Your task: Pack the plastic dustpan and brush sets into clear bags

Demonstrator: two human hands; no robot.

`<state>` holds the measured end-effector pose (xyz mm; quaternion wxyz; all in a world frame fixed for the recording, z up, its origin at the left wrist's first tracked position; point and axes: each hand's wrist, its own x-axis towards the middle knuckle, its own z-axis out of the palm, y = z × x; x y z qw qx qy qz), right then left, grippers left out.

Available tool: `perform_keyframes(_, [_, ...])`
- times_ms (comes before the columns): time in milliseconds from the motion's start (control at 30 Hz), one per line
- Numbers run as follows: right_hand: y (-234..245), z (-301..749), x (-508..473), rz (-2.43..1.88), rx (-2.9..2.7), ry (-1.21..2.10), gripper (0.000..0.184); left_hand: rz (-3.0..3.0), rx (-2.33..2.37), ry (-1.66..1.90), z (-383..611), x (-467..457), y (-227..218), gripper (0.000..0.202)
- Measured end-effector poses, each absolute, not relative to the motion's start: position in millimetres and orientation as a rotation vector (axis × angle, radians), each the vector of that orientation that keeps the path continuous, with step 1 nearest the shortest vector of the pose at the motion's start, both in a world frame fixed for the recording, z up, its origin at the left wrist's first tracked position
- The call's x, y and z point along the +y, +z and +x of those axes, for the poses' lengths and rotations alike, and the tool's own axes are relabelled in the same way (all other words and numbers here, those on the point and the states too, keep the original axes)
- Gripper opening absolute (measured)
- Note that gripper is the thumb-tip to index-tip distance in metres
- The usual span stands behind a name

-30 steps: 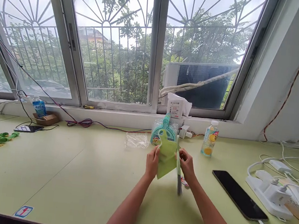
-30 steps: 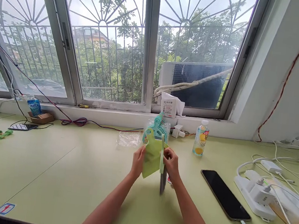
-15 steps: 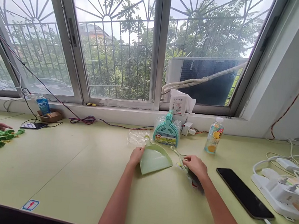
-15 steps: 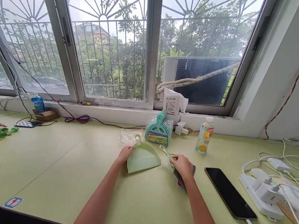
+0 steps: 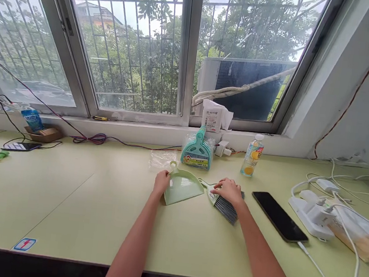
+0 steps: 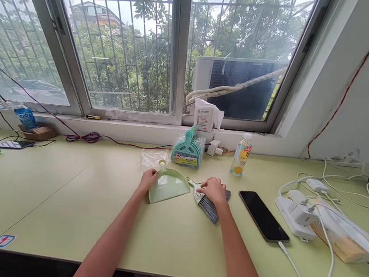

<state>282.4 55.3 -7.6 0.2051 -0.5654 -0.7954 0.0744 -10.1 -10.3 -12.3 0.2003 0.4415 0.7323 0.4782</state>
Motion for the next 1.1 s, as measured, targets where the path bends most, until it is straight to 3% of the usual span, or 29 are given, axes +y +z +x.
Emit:
perform_keyframes(100, [-5, 283, 55, -1.634, -2.221, 0.235, 0.012, 1.116, 2.024, 1.424, -11, -7, -10, 0.004])
perform_keyframes(233, [1, 286, 55, -1.655, -2.098, 0.193, 0.011, 0.965, 1.931, 1.527, -13, -2, -9, 0.017])
perform_keyframes(500, [26, 295, 62, -1.358, -1.743, 0.525, 0.036, 1.032, 1.512, 1.565, 25, -1, 4, 0.042])
perform_keyframes(667, [23, 255, 28, -1.314, -1.885, 0.277, 0.045, 1.270, 1.159, 1.372, 70, -10, 7, 0.052])
perform_keyframes(833, [18, 242, 18, -1.299, -1.865, 0.164, 0.044, 1.462, 1.207, 1.331, 80, -15, 2, 0.046])
perform_keyframes(967, [17, 252, 31, -1.174, -1.841, 0.540, 0.050, 1.448, 1.206, 1.287, 75, -16, 4, 0.048])
perform_keyframes(1100, [14, 256, 39, -1.129, -1.833, 0.907, 0.039, 1.453, 1.185, 1.205, 71, -19, 7, 0.049])
